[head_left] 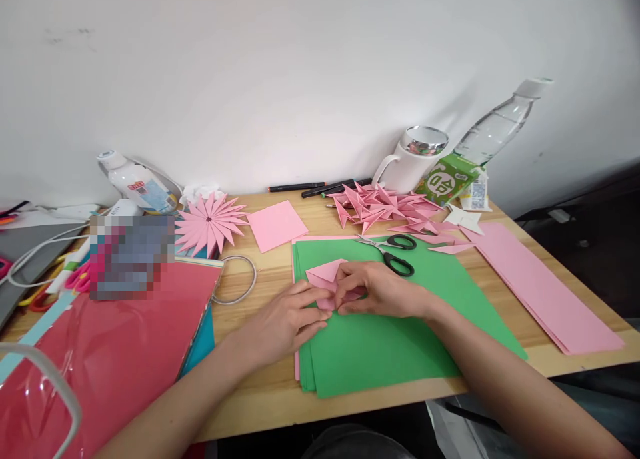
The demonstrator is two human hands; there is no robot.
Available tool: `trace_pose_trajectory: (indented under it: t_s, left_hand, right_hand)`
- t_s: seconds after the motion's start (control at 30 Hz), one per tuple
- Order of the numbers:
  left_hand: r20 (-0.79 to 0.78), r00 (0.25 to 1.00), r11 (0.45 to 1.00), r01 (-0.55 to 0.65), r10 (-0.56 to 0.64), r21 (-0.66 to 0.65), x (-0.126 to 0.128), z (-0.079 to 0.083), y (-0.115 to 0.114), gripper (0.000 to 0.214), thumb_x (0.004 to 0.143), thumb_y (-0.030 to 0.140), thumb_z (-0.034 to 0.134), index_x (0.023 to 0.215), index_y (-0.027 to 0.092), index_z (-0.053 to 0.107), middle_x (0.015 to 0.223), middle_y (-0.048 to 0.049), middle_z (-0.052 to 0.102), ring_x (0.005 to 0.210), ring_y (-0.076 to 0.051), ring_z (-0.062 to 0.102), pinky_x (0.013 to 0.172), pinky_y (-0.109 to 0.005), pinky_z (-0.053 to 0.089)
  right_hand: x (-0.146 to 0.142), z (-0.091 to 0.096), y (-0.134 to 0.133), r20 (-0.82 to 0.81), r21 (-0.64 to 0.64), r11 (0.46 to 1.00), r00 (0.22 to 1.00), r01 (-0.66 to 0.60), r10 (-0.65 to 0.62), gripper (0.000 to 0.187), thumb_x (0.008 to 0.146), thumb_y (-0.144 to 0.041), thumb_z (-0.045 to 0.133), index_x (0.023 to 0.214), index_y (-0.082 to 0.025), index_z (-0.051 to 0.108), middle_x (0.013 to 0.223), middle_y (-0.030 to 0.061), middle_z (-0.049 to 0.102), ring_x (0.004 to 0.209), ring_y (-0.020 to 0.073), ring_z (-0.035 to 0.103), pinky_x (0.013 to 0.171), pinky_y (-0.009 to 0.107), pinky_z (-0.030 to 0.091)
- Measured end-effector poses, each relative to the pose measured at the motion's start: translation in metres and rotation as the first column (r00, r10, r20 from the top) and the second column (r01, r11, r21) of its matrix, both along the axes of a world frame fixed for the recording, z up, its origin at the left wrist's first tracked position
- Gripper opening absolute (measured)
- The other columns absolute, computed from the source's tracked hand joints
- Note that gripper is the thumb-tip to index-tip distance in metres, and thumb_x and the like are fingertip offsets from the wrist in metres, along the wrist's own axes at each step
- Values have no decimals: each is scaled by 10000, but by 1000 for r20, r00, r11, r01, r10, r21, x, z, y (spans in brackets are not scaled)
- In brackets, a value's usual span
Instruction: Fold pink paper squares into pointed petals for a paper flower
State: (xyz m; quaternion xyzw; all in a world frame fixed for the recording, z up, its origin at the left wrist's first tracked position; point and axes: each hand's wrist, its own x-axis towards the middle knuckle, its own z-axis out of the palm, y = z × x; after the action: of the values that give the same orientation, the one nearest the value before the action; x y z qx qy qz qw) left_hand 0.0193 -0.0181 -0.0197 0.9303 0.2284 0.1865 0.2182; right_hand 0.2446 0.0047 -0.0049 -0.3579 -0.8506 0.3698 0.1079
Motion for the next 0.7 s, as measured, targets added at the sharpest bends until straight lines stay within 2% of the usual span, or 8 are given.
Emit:
trace_pose_trajectory:
  t_s: [0.13,0.23,0.33,0.47,0.6,0.7]
  left_hand:
    - [-10,1000,1000,-12,12,-2,2,2,-1,186,900,204,486,841,164,658,1033,-75,632,942,-174,525,810,-325,474]
    - [-13,1000,1000,-9,10,30,2,3,-1,190,904,196,477,845,163,655,1090,-81,621,969,-177,524,835,-330,467]
    - [-39,999,997,-12,15,78,1,3,-2,183,908,190,467,890,163,647,1157,-84,603,1001,-186,524,857,-341,465]
    - [-106,994,989,-14,31,150,3,3,-5,151,901,197,481,938,147,618,1169,-87,598,1022,-200,529,858,-345,475]
    - [-177,983,976,-11,50,216,8,2,-8,201,893,227,503,1064,147,570,1140,-92,601,1024,-226,533,856,-382,479]
    - [-193,980,968,-6,56,252,10,2,-9,229,903,208,480,1109,137,549,1106,-100,608,1015,-234,539,829,-387,488]
  right_hand:
    - [-8,4,-8,95,52,996,992,75,-80,41,772,-209,638,767,-200,678,815,12,623,746,136,557,657,227,378]
    - [-8,9,-8,171,34,995,980,96,-100,47,751,-193,628,765,-194,673,818,17,654,752,152,574,656,238,377]
    - [-2,16,-4,285,-12,993,953,114,-106,59,744,-216,621,735,-200,677,741,14,664,689,161,570,609,251,356]
    - [9,24,3,389,-30,992,916,123,-102,94,730,-221,615,651,-195,660,617,-4,616,569,133,496,528,252,293]
    - [17,28,7,438,-89,985,894,148,-95,83,709,-203,619,637,-192,658,560,-22,577,535,114,463,501,239,270]
    - [19,28,7,443,-85,985,891,151,-99,82,703,-207,615,636,-192,660,557,-26,575,532,111,462,493,236,262]
